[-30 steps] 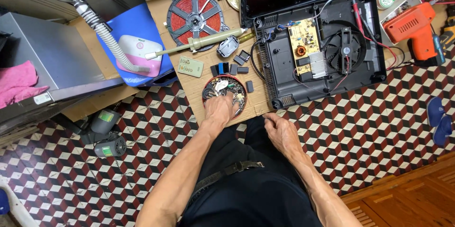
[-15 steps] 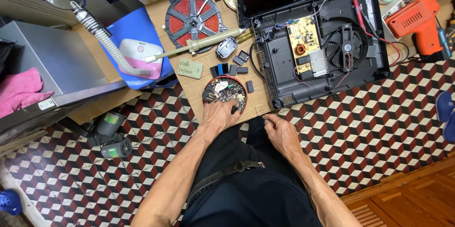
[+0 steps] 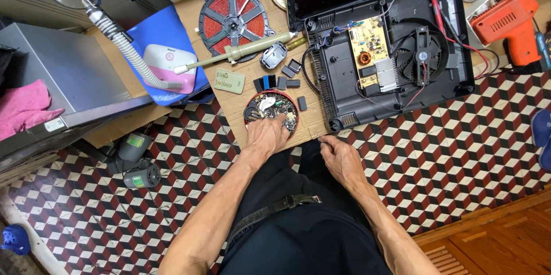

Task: The recorder is repairing or disassembling an induction cooker, working on various internal components such as the circuit board, cooling fan, and wiring using tools like an electric drill, wire cutters, and a multimeter.

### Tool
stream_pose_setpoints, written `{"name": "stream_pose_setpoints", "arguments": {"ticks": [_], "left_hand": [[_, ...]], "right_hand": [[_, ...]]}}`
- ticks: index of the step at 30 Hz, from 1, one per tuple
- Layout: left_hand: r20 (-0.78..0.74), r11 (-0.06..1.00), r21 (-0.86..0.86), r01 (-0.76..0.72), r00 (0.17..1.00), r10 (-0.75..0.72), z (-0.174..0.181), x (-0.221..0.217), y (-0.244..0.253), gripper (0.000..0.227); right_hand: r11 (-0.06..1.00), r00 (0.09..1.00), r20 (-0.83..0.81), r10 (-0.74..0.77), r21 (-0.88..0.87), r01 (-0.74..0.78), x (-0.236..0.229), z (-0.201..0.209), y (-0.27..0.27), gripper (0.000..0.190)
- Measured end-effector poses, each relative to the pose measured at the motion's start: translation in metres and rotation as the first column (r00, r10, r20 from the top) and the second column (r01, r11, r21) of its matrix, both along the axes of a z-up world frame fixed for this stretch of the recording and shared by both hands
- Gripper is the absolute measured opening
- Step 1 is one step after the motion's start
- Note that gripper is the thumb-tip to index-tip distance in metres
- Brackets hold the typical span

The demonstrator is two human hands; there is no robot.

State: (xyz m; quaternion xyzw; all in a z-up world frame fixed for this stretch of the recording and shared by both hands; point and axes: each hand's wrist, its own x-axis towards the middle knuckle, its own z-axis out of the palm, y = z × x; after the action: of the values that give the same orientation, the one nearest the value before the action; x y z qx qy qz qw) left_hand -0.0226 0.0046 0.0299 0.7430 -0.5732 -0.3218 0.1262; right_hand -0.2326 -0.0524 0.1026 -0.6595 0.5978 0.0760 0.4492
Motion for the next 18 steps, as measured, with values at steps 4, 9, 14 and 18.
{"name": "stream_pose_setpoints", "arguments": {"ticks": [4, 9, 14, 18], "left_hand": [[0.076, 0.991, 0.132, -0.024, 0.997, 0.014, -0.012, -0.006, -0.002, 0.03], [-0.011, 0.974, 0.191, -0.124, 0.992, 0.128, -0.016, -0.006, 0.001, 0.043], [-0.052, 0.964, 0.195, -0.18, 0.98, 0.194, -0.012, -0.005, 0.003, 0.045], [-0.087, 0.963, 0.197, -0.183, 0.975, 0.204, -0.007, -0.002, 0.009, 0.036]], "right_hand": [[1.0, 1.0, 0.031, -0.006, -0.023, 0.006, -0.007, -0.006, 0.001, 0.031], [0.999, 0.999, 0.048, -0.004, -0.036, 0.006, -0.009, -0.009, 0.0, 0.031], [0.999, 0.999, 0.049, 0.002, -0.038, -0.001, -0.004, -0.006, -0.002, 0.032], [1.0, 0.999, 0.046, 0.006, -0.005, -0.006, 0.01, 0.005, -0.004, 0.032]]}}
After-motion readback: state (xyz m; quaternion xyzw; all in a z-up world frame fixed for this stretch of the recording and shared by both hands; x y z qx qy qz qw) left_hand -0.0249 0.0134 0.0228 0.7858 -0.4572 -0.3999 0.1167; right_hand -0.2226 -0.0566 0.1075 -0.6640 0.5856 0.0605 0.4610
